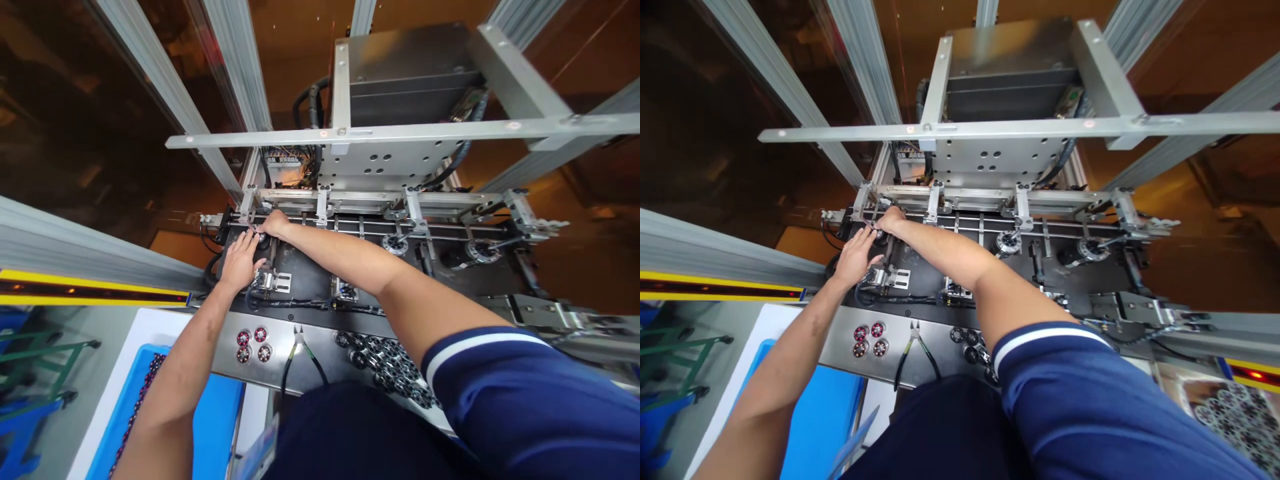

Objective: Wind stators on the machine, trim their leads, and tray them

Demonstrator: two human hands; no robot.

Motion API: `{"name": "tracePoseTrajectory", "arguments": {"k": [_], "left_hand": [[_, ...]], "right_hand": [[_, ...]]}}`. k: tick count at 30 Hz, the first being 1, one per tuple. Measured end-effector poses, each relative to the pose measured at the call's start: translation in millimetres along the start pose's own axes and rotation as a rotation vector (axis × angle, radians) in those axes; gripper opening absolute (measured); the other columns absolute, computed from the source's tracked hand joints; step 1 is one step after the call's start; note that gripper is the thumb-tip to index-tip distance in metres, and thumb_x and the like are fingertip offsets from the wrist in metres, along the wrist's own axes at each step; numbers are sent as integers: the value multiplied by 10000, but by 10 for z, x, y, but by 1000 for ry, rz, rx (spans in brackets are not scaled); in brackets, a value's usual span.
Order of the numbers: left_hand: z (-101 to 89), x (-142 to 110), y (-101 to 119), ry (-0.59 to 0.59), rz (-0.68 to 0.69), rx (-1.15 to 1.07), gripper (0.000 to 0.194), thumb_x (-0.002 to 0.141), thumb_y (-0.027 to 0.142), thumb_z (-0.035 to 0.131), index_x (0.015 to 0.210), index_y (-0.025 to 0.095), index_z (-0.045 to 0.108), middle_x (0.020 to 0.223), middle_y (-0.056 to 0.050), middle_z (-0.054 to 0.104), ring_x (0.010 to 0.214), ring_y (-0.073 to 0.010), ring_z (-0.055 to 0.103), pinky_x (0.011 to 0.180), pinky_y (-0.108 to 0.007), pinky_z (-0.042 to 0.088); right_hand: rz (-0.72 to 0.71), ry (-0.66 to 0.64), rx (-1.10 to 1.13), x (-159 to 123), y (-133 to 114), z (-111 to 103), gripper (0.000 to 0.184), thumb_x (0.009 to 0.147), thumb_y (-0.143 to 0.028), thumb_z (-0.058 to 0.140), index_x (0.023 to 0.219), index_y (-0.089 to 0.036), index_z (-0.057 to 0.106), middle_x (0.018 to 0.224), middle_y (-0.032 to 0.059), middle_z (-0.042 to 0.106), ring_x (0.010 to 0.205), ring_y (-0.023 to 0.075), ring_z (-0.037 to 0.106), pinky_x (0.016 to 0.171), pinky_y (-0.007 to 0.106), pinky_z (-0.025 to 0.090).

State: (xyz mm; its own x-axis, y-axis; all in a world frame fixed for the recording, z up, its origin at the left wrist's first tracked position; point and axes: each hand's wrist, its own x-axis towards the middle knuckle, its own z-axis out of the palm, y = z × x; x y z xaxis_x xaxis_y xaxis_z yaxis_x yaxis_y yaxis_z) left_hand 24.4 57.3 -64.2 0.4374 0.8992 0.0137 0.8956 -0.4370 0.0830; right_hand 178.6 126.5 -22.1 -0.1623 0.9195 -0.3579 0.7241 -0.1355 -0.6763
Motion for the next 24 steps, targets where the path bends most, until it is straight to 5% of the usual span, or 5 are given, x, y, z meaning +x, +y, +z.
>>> {"name": "tracePoseTrajectory", "arguments": {"k": [4,10,13,17,24], "left_hand": [[-66,-25,31,-22,-22,-26,647,902,310,614,1499,137,434,1601,-177,394,1496,-356,359,1165,-512,387],[-101,-39,38,-55,-39,-93,650,906,291,601,1510,135,418,1622,-168,361,1518,-349,315,1204,-509,332],[-184,-35,53,-67,-45,-89,630,910,310,590,1501,155,437,1620,-153,372,1521,-357,303,1210,-534,315],[-413,-108,116,-28,-62,-53,645,937,349,541,1510,87,401,1616,-210,353,1514,-346,323,1210,-491,338],[-840,-639,586,393,-42,-195,669,940,440,556,1531,180,378,1522,-159,506,1416,-312,484,1208,-478,369]], "right_hand": [[-187,-8,-34,-610,176,-318,277,886,-349,737,1073,-147,710,1065,52,733,994,173,686,883,285,529],[-278,192,-351,-1495,1217,-1045,204,954,-236,578,955,-115,742,848,77,742,756,182,678,747,307,502],[-311,199,-442,-1519,1510,-1088,170,909,-155,609,1014,-94,728,942,125,741,851,234,681,801,344,497],[-481,106,-481,-1306,1431,-846,258,861,-143,684,1117,-116,705,1145,142,700,1082,267,625,941,364,451],[-457,105,-396,-1140,1369,-728,148,898,-118,593,927,-93,736,1173,181,671,1147,287,579,1001,406,422]]}}
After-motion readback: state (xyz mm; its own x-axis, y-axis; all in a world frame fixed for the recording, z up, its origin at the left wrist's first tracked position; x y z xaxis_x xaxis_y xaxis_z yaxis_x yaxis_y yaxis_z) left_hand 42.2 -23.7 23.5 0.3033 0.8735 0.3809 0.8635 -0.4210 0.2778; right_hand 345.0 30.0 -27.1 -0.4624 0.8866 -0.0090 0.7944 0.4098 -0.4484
